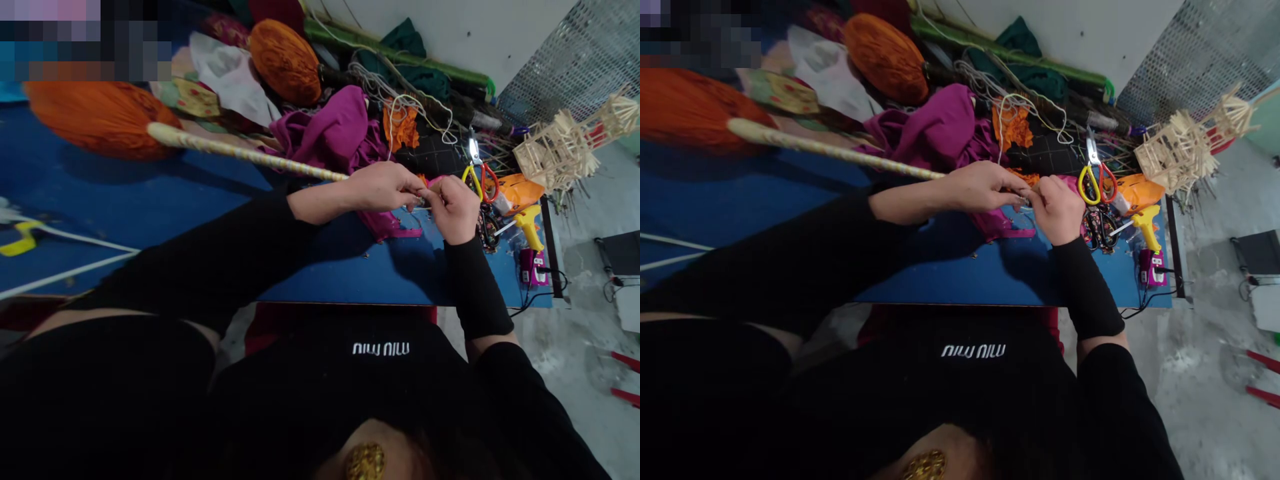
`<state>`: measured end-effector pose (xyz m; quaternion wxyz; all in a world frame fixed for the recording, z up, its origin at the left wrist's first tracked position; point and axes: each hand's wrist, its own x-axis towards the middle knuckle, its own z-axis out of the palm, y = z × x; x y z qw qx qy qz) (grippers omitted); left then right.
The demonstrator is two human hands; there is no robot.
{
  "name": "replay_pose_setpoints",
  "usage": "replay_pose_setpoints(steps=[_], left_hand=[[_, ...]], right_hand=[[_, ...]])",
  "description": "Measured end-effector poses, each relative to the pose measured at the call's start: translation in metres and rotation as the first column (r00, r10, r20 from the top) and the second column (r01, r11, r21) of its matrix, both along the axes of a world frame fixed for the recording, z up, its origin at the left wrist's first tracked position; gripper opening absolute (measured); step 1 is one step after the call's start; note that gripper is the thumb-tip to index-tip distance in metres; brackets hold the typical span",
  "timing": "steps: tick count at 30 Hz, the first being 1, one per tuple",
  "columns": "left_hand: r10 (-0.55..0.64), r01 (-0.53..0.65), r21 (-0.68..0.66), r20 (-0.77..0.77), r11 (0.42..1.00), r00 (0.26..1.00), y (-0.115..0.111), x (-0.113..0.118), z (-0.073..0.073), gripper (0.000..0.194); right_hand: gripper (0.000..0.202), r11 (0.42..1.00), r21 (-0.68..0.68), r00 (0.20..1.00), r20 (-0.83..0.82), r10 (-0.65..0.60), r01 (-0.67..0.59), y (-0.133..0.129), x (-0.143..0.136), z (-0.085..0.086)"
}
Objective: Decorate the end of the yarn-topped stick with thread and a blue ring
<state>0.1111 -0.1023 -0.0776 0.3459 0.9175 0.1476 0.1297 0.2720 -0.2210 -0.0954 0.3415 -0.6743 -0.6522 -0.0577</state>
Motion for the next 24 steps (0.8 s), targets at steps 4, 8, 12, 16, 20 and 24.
replay_pose_setpoints(steps=[4,8,12,16,20,24], left_hand=[[-0.03,0.03,0.0,-0.036,1.0,0.999,-0.001,0.001,0.0,0.024],[0.104,-0.104,0.037,-0.003,0.994,0.995,-0.002,-0.001,0.004,0.036],[0.168,-0.177,0.073,0.113,0.982,0.979,-0.001,-0.007,0.012,0.038],[0.208,-0.22,0.112,0.108,0.969,0.972,0.0,-0.01,0.019,0.041],[0.237,-0.251,0.128,0.121,0.959,0.964,-0.001,-0.009,0.018,0.038],[0.239,-0.261,0.181,0.132,0.948,0.962,-0.001,-0.01,0.017,0.037]], right_hand=[[0.037,0.997,-0.029,0.964,0.26,-0.063,0.073,-0.003,-0.004,0.001],[0.043,0.99,0.006,0.957,0.254,-0.138,0.141,-0.01,-0.01,0.007],[0.039,0.971,0.083,0.958,0.163,-0.236,0.225,-0.022,-0.028,0.013],[0.033,0.974,0.126,0.975,0.095,-0.199,0.187,-0.028,-0.04,0.014],[0.032,0.988,0.13,0.993,-0.097,-0.073,0.085,-0.027,-0.041,0.018],[0.031,0.99,0.127,0.96,-0.281,-0.018,0.056,-0.024,-0.042,0.02]])
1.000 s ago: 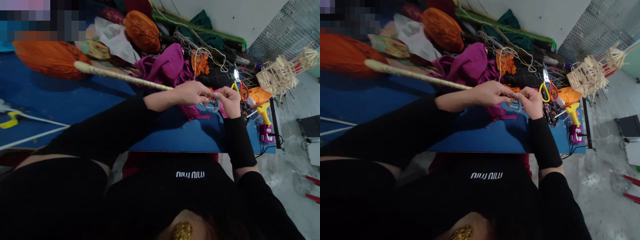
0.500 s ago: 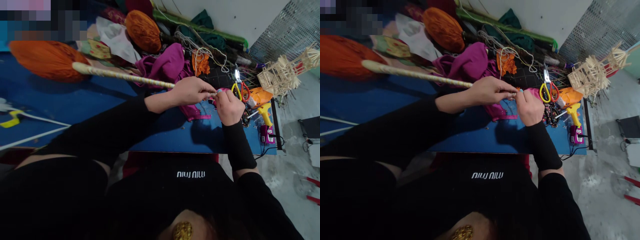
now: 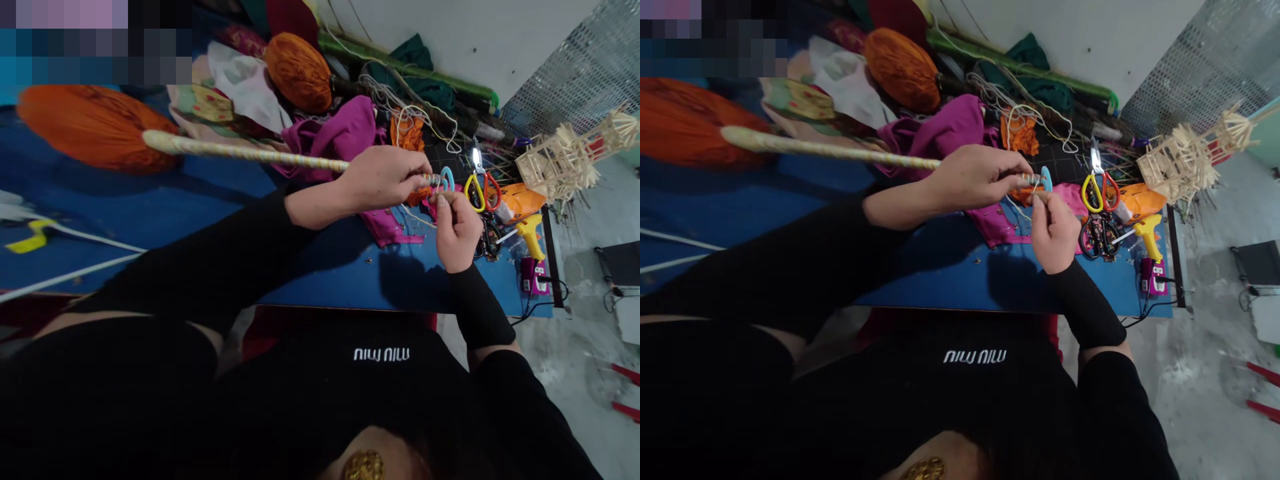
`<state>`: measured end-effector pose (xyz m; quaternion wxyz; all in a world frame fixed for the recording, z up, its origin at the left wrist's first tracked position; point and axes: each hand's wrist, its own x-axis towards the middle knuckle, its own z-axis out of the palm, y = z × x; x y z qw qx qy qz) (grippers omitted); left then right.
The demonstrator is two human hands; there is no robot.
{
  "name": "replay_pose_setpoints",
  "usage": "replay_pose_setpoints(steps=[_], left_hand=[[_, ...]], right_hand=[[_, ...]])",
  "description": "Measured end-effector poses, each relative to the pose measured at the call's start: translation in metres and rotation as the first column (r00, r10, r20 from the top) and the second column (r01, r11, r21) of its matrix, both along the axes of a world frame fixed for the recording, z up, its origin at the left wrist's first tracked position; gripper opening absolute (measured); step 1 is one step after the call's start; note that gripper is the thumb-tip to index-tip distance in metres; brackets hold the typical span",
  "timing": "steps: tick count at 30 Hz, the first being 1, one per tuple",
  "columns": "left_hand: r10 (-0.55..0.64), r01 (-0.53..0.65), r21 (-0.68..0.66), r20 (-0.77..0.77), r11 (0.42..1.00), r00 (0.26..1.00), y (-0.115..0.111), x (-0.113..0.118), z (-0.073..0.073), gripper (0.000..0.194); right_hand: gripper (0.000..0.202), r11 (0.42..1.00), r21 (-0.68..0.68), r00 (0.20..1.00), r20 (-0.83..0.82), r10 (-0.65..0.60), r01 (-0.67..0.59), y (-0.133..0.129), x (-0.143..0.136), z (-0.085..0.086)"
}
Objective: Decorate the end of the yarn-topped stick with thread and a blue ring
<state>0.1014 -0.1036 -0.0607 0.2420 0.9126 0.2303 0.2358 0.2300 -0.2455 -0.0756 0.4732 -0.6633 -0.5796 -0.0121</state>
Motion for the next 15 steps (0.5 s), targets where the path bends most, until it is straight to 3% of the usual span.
replay_pose_setpoints(steps=[6,10,15], left_hand=[[0.067,-0.063,0.077,-0.06,0.995,0.996,-0.004,-0.004,0.006,0.042],[0.108,-0.105,0.047,-0.059,0.993,0.992,-0.004,-0.006,0.012,0.043],[0.034,-0.037,-0.046,-0.065,0.998,0.997,0.0,-0.012,0.024,0.038]], right_hand=[[0.031,1.0,0.024,1.0,-0.019,-0.001,0.001,0.002,-0.001,-0.007],[0.034,0.995,0.089,0.999,-0.007,-0.034,0.034,0.004,-0.003,-0.012],[0.041,0.997,0.071,0.969,-0.245,0.04,-0.023,0.01,-0.002,-0.02]])
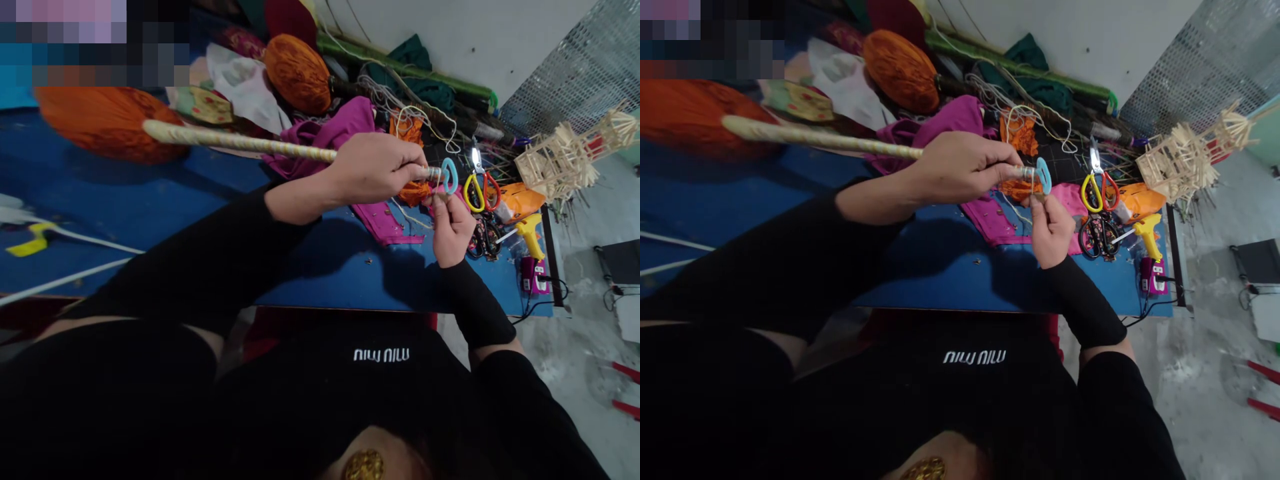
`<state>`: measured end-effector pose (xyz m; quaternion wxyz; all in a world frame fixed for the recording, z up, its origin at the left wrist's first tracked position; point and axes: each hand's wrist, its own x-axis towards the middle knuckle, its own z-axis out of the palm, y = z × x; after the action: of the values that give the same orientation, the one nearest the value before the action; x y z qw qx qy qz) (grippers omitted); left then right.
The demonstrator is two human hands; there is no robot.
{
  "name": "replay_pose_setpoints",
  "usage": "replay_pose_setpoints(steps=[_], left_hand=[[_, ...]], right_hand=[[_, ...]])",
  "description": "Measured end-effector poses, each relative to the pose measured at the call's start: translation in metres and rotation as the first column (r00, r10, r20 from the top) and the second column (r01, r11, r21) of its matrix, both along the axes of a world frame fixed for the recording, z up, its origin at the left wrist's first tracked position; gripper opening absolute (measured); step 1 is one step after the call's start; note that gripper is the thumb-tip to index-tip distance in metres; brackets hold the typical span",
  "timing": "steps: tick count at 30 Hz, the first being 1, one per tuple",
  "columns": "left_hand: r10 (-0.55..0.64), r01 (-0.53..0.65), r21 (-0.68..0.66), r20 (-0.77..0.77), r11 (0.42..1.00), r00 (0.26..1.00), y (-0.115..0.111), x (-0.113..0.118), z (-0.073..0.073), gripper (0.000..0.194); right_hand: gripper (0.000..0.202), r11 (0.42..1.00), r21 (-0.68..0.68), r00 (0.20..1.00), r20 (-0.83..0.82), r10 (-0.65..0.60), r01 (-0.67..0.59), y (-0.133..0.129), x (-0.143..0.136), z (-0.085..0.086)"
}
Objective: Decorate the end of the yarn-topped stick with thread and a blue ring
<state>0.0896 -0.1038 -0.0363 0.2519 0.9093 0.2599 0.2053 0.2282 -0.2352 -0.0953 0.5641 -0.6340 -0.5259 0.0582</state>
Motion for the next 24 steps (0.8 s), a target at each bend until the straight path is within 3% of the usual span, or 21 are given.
replay_pose_setpoints(steps=[6,11,16,19,24], left_hand=[[-0.108,0.106,-0.05,-0.022,0.993,0.994,0.004,-0.004,0.006,0.038],[-0.232,0.228,-0.137,-0.018,0.964,0.972,0.007,-0.007,0.008,0.036],[-0.3,0.284,-0.218,-0.044,0.934,0.953,0.008,-0.008,0.013,0.034],[-0.33,0.309,-0.259,-0.039,0.915,0.943,0.008,-0.008,0.013,0.033],[-0.412,0.384,-0.309,-0.03,0.87,0.911,0.007,-0.004,0.005,0.032]], right_hand=[[0.043,0.979,-0.034,0.917,-0.36,0.174,-0.2,0.012,0.014,-0.018],[0.056,0.922,-0.11,0.807,-0.53,0.261,-0.371,0.023,0.024,-0.025],[0.056,0.869,-0.063,0.684,-0.646,0.339,-0.491,0.028,0.029,-0.022],[0.051,0.852,-0.065,0.651,-0.676,0.345,-0.519,0.03,0.032,-0.022],[0.05,0.854,-0.158,0.646,-0.724,0.241,-0.496,0.033,0.04,-0.022]])
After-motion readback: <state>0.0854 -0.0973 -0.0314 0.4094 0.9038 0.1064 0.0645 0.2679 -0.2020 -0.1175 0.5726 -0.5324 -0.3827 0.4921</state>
